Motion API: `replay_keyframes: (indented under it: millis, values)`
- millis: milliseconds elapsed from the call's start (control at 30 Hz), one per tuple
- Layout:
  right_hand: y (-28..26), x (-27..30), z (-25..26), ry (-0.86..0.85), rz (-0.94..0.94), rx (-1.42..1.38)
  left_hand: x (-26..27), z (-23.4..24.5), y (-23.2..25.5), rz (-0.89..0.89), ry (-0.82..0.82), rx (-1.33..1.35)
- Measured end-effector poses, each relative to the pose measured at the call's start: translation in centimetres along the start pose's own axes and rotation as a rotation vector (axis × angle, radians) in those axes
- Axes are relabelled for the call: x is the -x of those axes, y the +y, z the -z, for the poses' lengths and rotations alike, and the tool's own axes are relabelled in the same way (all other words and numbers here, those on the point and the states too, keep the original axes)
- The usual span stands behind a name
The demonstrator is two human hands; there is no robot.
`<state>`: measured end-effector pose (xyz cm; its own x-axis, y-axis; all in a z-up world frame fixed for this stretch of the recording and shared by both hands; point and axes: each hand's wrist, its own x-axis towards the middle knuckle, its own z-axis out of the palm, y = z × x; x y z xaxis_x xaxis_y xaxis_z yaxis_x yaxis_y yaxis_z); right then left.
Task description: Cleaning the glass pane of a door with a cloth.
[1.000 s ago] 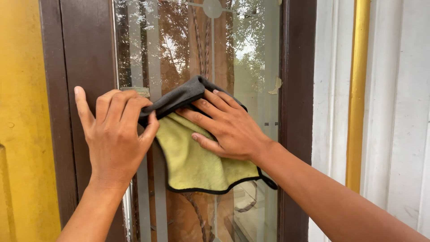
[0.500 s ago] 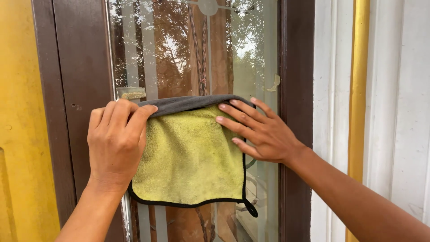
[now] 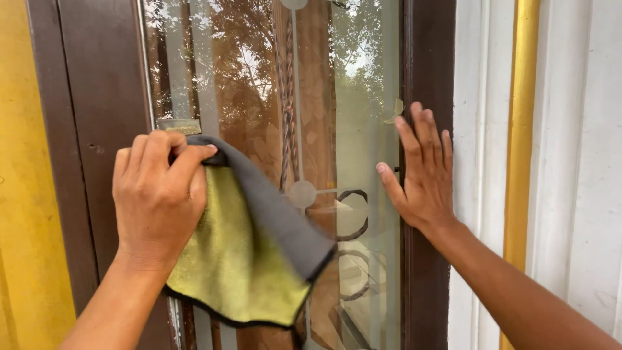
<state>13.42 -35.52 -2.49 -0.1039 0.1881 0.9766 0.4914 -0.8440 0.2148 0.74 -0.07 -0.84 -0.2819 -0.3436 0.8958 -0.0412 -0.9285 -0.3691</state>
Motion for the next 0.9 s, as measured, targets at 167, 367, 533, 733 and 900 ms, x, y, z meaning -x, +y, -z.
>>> replay_keyframes:
  millis: [167, 367, 533, 733, 900]
  values:
    - [0.1, 0.4, -0.2, 0.036, -0.183, -0.082, -0.4, 0.0, 1.1, -0.006, -0.079, -0.159]
    - [0.3, 0.5, -0.4, 0.038, -0.183, -0.087, -2.7, 0.2, 6.1, 0.215, -0.209, -0.338]
    - [0.2, 0.6, -0.2, 0.066, -0.181, -0.084, -2.4, -3.0, 11.6, 0.567, -0.218, -0.034]
    - [0.0, 0.5, 0.2, 0.076, -0.181, -0.075, -0.4, -6.0, 17.1, 0.501, -0.269, 0.092]
    - [0.2, 0.8, -0.1, 0.123, -0.201, -0.15, 2.4, -5.7, 16.3, 0.008, -0.302, 0.323]
